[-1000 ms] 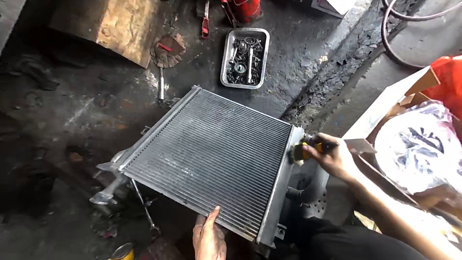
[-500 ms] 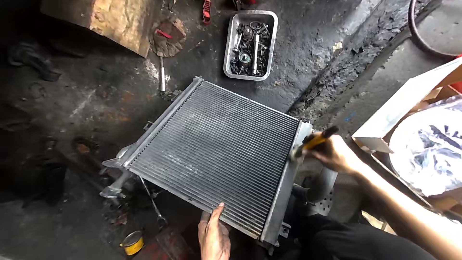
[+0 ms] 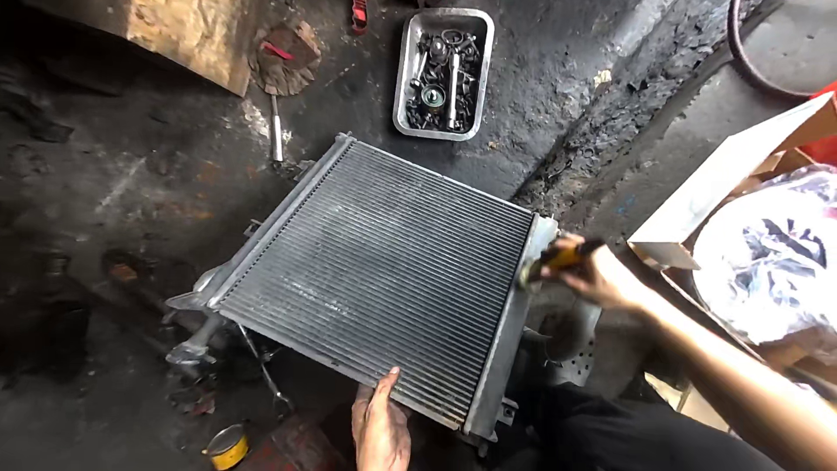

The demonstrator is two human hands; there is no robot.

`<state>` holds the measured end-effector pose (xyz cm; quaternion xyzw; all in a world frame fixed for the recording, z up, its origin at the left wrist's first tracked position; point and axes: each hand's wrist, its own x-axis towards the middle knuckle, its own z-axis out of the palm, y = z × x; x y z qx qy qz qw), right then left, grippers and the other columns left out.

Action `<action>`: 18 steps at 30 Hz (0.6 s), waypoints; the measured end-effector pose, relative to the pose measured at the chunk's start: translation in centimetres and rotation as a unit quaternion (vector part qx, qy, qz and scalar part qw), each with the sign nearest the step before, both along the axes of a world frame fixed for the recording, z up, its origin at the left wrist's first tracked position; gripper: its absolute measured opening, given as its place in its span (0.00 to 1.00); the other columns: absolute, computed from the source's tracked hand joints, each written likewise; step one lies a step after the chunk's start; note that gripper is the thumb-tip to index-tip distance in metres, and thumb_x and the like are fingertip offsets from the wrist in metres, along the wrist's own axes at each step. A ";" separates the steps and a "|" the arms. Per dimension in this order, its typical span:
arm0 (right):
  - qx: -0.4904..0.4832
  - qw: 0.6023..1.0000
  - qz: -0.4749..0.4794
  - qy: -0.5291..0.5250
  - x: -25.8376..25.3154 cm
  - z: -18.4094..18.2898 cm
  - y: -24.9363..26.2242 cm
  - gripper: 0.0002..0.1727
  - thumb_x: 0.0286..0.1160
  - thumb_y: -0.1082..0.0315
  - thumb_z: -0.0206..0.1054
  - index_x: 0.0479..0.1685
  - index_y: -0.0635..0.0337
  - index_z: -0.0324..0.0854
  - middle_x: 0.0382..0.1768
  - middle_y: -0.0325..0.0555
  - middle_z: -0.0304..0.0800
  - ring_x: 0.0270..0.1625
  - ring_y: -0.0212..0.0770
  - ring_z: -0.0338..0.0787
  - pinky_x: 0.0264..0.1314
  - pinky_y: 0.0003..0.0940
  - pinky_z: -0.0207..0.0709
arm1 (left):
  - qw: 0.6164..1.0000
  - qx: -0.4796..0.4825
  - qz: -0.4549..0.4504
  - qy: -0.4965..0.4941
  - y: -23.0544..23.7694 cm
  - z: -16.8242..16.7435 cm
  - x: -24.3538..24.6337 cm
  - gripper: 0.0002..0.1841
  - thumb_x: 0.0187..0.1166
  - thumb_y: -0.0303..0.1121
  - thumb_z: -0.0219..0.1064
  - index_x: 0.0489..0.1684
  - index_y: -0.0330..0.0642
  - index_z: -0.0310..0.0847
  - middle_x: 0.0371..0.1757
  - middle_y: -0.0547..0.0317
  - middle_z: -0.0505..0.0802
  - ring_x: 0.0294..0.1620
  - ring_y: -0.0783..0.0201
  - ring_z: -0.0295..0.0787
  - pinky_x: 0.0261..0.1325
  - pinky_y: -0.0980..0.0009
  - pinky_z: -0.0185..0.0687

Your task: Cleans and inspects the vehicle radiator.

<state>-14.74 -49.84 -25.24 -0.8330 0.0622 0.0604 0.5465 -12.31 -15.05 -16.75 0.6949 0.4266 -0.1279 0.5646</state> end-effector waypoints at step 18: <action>-0.103 0.992 -0.044 -0.066 0.4 -1.6 -2.2 0.11 0.64 0.64 0.75 0.43 0.56 0.91 0.43 0.44 0.91 0.46 0.38 0.90 0.53 0.38 0.86 | 1.000 -0.003 -0.007 -0.002 0.0 0.6 0.2 0.13 0.83 0.22 0.59 0.63 0.35 0.72 0.44 0.54 0.91 0.40 0.66 0.93 0.41 0.66 0.94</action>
